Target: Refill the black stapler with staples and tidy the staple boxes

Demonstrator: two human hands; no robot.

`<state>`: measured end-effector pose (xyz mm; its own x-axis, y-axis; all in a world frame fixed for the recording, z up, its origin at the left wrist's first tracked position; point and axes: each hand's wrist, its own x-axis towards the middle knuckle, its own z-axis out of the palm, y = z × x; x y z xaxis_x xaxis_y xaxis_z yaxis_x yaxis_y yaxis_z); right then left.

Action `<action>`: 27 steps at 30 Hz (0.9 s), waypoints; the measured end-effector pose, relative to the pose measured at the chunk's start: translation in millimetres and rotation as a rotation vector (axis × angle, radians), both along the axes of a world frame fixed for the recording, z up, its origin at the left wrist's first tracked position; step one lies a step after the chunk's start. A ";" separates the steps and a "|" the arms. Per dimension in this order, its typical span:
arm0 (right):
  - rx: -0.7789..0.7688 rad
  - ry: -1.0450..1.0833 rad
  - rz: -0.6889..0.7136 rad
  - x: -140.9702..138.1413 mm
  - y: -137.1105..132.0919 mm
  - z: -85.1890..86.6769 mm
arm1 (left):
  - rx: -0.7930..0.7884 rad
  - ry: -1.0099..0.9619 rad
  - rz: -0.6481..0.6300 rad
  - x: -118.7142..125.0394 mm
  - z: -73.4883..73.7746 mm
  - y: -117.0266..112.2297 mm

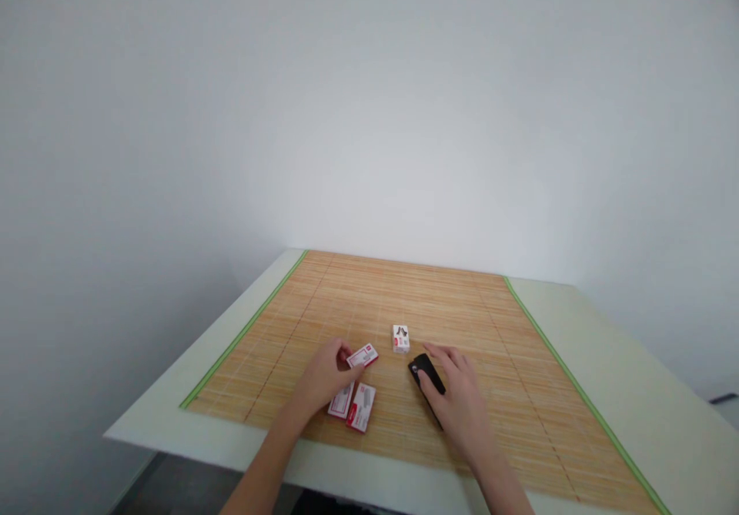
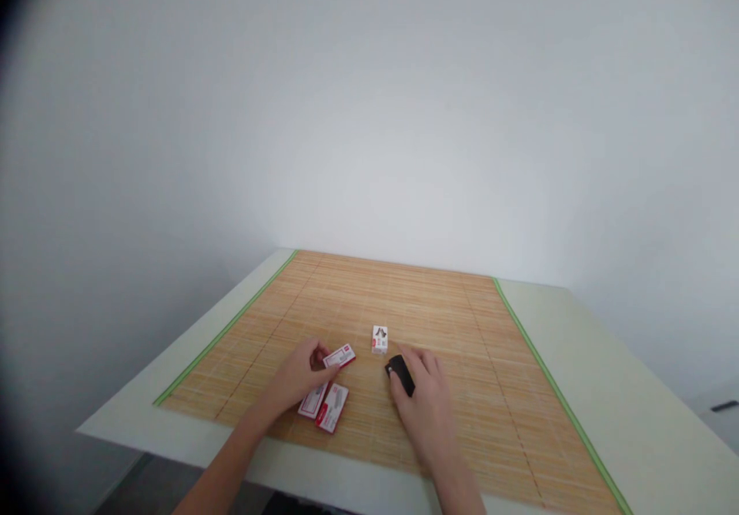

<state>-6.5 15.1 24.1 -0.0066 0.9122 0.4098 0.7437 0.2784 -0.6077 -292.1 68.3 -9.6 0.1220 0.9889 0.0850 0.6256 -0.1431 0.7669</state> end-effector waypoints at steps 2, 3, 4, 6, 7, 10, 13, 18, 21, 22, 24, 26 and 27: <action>-0.072 0.071 -0.009 13.2 -8.4 -15.3 | 0.067 0.086 0.055 6.1 0.8 -5.4; -0.112 0.111 0.002 17.1 -12.3 -22.2 | 0.100 0.135 0.086 8.9 1.1 -7.7; -0.143 0.146 0.011 19.2 -15.8 -28.1 | 0.123 0.180 0.118 11.6 1.4 -9.8; -0.167 0.184 0.017 19.5 -21.4 -36.2 | 0.138 0.242 0.179 15.6 1.8 -14.0; -0.162 0.192 0.010 18.5 -23.5 -38.5 | 0.137 0.264 0.203 16.9 2.0 -16.3; -0.145 0.201 -0.012 15.3 -26.9 -41.0 | 0.127 0.302 0.249 18.9 4.0 -25.3; -0.145 0.202 -0.016 14.5 -28.1 -41.0 | 0.119 0.366 0.320 24.8 10.4 -32.7; -0.145 0.196 -0.014 15.2 -27.5 -40.3 | 0.230 0.355 0.226 68.2 30.8 -15.7; -0.147 0.188 -0.022 15.0 -26.9 -38.9 | 0.233 0.381 0.045 104.9 39.4 11.3; -0.146 0.189 -0.023 14.7 -27.0 -38.3 | 0.232 0.387 0.018 114.6 40.7 19.8; -0.142 0.197 -0.017 14.1 -27.6 -36.8 | 0.230 0.401 -0.020 126.2 41.1 32.6; -0.142 0.208 -0.010 13.3 -28.4 -35.4 | 0.231 0.418 -0.039 125.9 39.6 38.1; -0.143 0.211 -0.010 12.8 -28.8 -34.8 | 0.231 0.427 -0.043 121.6 38.6 38.2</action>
<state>6.3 -13.7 -10.7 0.0750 0.9606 0.2676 0.5985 0.1713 -0.7826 -170.4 106.4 29.0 0.2339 0.9433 0.2356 0.8674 -0.3119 0.3877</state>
